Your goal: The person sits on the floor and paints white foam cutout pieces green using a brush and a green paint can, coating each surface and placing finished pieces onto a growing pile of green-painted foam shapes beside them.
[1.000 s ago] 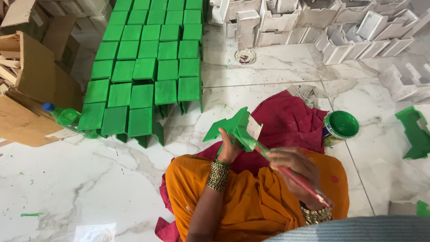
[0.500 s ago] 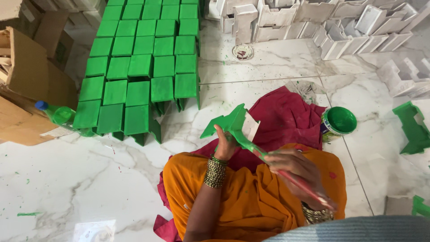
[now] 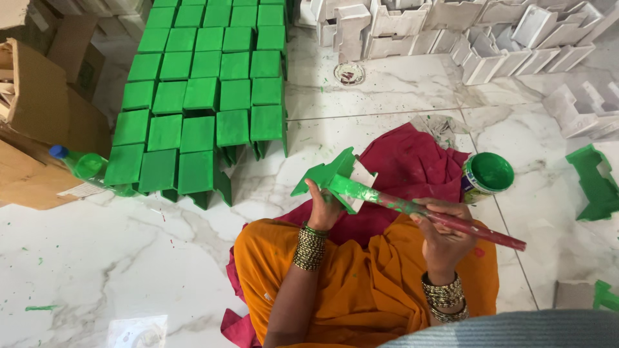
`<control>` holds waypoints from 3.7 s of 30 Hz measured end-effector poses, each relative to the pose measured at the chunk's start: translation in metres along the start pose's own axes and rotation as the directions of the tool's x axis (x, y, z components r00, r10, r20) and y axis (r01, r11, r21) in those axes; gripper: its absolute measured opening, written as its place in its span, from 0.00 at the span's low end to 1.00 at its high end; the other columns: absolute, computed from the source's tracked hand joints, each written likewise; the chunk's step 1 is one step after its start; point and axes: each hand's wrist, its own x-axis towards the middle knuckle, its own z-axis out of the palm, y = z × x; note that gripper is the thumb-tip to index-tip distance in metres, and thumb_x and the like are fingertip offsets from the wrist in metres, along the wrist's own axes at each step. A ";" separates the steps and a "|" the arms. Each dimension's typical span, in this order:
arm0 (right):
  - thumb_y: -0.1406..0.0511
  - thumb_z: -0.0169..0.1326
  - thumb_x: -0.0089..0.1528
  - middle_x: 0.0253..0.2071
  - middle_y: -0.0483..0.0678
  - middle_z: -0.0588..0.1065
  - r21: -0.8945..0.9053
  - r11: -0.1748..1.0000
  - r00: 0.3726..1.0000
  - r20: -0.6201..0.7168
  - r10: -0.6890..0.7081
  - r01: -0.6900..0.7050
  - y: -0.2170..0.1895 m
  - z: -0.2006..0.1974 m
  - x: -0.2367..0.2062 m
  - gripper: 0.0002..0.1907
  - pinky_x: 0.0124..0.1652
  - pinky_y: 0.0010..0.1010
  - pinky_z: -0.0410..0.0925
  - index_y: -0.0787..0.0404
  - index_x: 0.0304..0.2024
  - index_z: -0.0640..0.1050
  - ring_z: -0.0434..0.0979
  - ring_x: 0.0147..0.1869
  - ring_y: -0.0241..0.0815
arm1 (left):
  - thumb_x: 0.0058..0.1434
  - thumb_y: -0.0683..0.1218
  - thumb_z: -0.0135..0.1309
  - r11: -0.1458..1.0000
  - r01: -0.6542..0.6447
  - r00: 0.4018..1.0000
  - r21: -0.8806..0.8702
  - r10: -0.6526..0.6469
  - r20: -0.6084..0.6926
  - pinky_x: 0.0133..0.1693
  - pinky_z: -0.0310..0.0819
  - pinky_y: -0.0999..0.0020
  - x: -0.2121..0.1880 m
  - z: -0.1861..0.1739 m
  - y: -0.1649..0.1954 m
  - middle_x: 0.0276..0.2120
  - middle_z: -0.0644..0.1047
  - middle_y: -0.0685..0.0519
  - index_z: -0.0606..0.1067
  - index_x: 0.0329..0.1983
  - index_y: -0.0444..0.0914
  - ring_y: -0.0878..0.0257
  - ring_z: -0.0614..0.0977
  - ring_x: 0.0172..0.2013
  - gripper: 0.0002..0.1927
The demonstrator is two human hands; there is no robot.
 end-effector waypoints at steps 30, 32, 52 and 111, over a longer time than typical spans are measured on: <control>0.77 0.65 0.59 0.46 0.60 0.78 -0.214 0.966 0.983 0.141 -0.116 0.144 -0.051 0.006 -0.009 0.15 0.49 0.31 0.80 0.68 0.45 0.74 0.83 0.51 0.45 | 0.51 0.85 0.24 0.902 0.022 0.988 -0.431 -0.086 -0.130 0.62 0.66 0.62 -0.008 0.010 0.030 0.62 0.72 0.52 0.62 0.71 0.36 0.59 0.73 0.59 0.61; 0.76 0.65 0.58 0.47 0.59 0.78 -0.222 0.961 0.974 0.192 -0.123 0.165 -0.045 0.014 -0.008 0.15 0.50 0.31 0.80 0.67 0.44 0.74 0.84 0.51 0.45 | 0.56 0.86 0.25 0.881 -0.006 0.996 -0.472 -0.037 -0.082 0.61 0.66 0.60 -0.010 0.010 0.028 0.59 0.71 0.50 0.62 0.72 0.35 0.57 0.72 0.57 0.60; 0.74 0.69 0.53 0.42 0.53 0.81 -0.426 0.866 0.926 0.365 -0.100 0.262 -0.072 0.025 -0.002 0.15 0.44 0.29 0.77 0.65 0.39 0.78 0.84 0.44 0.43 | 0.59 0.84 0.32 0.795 -0.104 0.994 -0.597 0.069 -0.081 0.55 0.72 0.66 -0.016 0.011 0.047 0.63 0.72 0.50 0.63 0.73 0.33 0.59 0.75 0.55 0.58; 0.74 0.60 0.53 0.44 0.49 0.82 -0.400 0.812 0.730 0.682 -0.045 0.424 -0.092 -0.009 0.026 0.07 0.47 0.35 0.77 0.60 0.33 0.83 0.85 0.52 0.47 | 0.55 0.86 0.17 0.806 -0.135 0.969 -0.577 0.230 0.094 0.72 0.53 0.44 -0.032 0.046 0.114 0.76 0.54 0.36 0.48 0.80 0.38 0.36 0.59 0.73 0.63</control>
